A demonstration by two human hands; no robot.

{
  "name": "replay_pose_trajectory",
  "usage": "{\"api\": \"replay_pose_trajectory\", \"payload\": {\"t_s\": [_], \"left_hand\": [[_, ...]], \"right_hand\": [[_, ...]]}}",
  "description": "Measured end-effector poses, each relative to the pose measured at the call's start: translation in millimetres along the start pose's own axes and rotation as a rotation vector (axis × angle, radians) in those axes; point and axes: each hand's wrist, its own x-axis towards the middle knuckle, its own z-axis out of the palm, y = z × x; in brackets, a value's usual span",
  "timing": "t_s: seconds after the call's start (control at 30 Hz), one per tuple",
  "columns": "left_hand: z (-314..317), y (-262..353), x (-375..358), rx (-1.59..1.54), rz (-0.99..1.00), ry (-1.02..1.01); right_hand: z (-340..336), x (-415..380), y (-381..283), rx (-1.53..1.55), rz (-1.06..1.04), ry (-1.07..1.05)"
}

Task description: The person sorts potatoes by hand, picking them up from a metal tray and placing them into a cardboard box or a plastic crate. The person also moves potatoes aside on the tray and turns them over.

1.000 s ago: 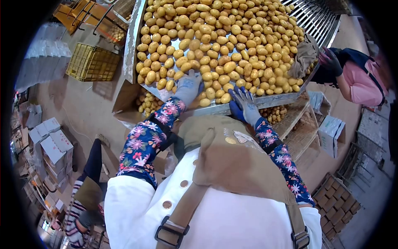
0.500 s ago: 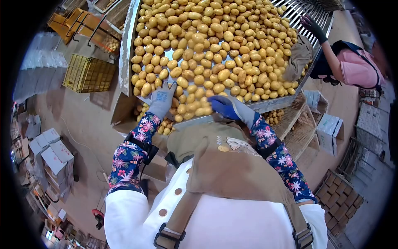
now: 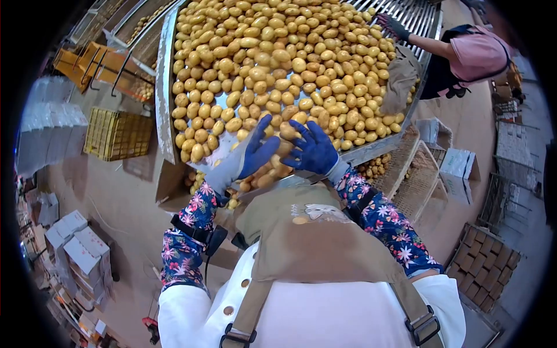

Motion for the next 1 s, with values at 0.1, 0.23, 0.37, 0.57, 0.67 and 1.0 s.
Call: {"api": "replay_pose_trajectory", "payload": {"t_s": [0.1,0.23,0.37,0.57,0.67,1.0], "left_hand": [[-14,-36,34,0.906,0.281,0.274],[-22,-72,55,1.229,0.113,-0.028],[-11,15,76,1.114,-0.004,-0.095],[33,29,144,0.91,0.389,-0.022],[54,1,164,1.02,0.323,-0.011],[52,12,140,1.035,0.116,0.038]], "right_hand": [[-9,-3,2,-1.349,-0.44,0.005],[-27,-14,-5,0.232,-0.083,-0.061],[-6,-20,-13,0.398,-0.051,-0.052],[-5,-36,-16,0.504,-0.075,-0.023],[-20,-51,1,-0.441,-0.299,0.295],[-59,-95,10,0.629,-0.139,0.388]]}}
